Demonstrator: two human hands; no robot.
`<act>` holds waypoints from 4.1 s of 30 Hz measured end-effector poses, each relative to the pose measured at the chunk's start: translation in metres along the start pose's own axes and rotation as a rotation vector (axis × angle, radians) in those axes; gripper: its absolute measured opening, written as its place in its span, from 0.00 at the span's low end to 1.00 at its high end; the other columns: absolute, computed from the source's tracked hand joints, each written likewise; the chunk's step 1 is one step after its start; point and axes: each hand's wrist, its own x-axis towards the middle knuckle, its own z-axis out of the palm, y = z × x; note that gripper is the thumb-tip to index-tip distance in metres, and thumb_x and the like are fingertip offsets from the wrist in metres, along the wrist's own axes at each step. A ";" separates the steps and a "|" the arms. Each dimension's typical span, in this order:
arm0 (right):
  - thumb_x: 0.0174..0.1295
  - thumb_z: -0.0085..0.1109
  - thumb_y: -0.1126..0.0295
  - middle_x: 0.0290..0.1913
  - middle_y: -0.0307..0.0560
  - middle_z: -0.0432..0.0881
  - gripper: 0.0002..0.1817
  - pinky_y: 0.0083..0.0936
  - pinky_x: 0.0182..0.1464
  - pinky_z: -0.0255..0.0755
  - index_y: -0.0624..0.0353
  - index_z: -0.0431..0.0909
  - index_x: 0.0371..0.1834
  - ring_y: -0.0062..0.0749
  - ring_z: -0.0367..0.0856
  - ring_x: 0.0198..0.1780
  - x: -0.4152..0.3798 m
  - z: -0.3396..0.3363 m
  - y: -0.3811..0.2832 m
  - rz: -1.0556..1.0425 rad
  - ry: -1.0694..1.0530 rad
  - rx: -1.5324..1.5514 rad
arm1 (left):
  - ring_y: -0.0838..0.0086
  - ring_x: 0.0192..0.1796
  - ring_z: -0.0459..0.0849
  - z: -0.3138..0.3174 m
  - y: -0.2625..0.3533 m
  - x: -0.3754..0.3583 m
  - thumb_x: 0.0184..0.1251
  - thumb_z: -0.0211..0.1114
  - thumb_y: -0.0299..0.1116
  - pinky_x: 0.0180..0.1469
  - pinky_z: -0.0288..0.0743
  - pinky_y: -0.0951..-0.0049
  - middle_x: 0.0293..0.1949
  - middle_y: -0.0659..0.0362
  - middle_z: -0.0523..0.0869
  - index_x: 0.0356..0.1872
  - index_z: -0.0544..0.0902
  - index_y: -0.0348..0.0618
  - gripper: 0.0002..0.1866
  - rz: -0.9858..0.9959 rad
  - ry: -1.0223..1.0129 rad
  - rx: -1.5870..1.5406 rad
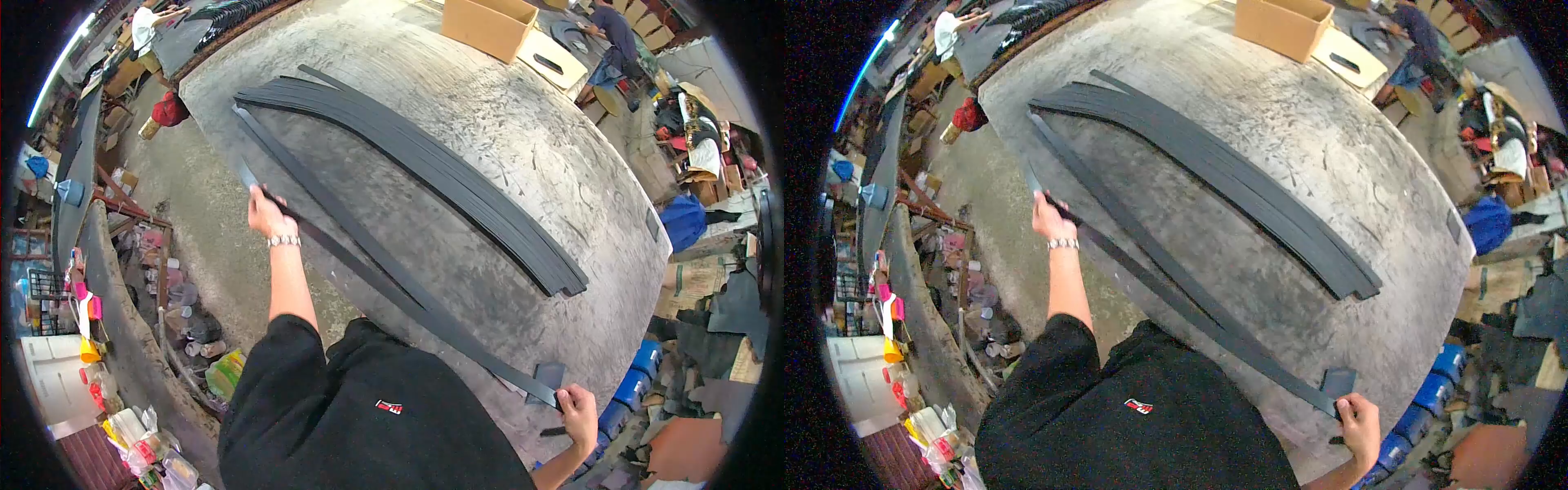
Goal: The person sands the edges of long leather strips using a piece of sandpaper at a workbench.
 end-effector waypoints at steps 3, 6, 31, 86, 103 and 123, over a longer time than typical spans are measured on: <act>0.76 0.64 0.67 0.26 0.40 0.83 0.13 0.25 0.34 0.76 0.69 0.86 0.40 0.22 0.81 0.29 0.011 0.015 0.019 0.057 -0.090 0.137 | 0.73 0.25 0.82 0.065 0.000 0.039 0.82 0.71 0.41 0.27 0.76 0.66 0.33 0.60 0.90 0.38 0.88 0.38 0.15 0.042 0.008 -0.008; 0.75 0.66 0.67 0.28 0.41 0.84 0.13 0.27 0.40 0.76 0.70 0.86 0.40 0.22 0.79 0.33 0.034 0.031 0.058 -0.010 -0.133 0.066 | 0.70 0.37 0.87 0.100 -0.048 0.127 0.77 0.75 0.43 0.39 0.83 0.63 0.40 0.57 0.93 0.51 0.93 0.33 0.19 0.055 -0.031 0.289; 0.71 0.69 0.61 0.49 0.52 0.88 0.12 0.51 0.61 0.77 0.59 0.87 0.46 0.57 0.84 0.58 0.266 0.184 0.033 -0.411 0.861 -0.182 | 0.50 0.90 0.53 -0.106 -0.111 -0.202 0.84 0.58 0.52 0.88 0.39 0.34 0.90 0.47 0.56 0.88 0.63 0.55 0.37 0.991 -1.462 1.499; 0.59 0.75 0.43 0.84 0.67 0.65 0.54 0.66 0.80 0.60 0.53 0.65 0.87 0.62 0.63 0.84 0.100 0.126 0.225 0.193 0.583 -0.356 | 0.63 0.38 0.84 0.003 0.080 -0.471 0.64 0.74 0.22 0.41 0.80 0.67 0.41 0.56 0.84 0.66 0.89 0.46 0.27 0.766 -2.386 0.325; 0.77 0.60 0.50 0.74 0.66 0.77 0.39 0.75 0.66 0.77 0.60 0.65 0.85 0.65 0.79 0.73 -0.009 0.055 0.194 -0.602 0.740 1.937 | 0.71 0.34 0.81 0.008 0.086 -0.462 0.80 0.65 0.22 0.38 0.78 0.69 0.39 0.54 0.82 0.75 0.82 0.41 0.25 0.559 -2.293 0.433; 0.72 0.58 0.64 0.76 0.27 0.83 0.23 0.48 0.81 0.57 0.35 0.89 0.69 0.42 0.72 0.81 0.005 0.020 -0.003 -0.578 1.151 -0.620 | 0.57 0.31 0.80 0.012 0.085 -0.476 0.73 0.67 0.17 0.36 0.77 0.61 0.36 0.50 0.80 0.66 0.85 0.41 0.22 0.742 -2.220 0.429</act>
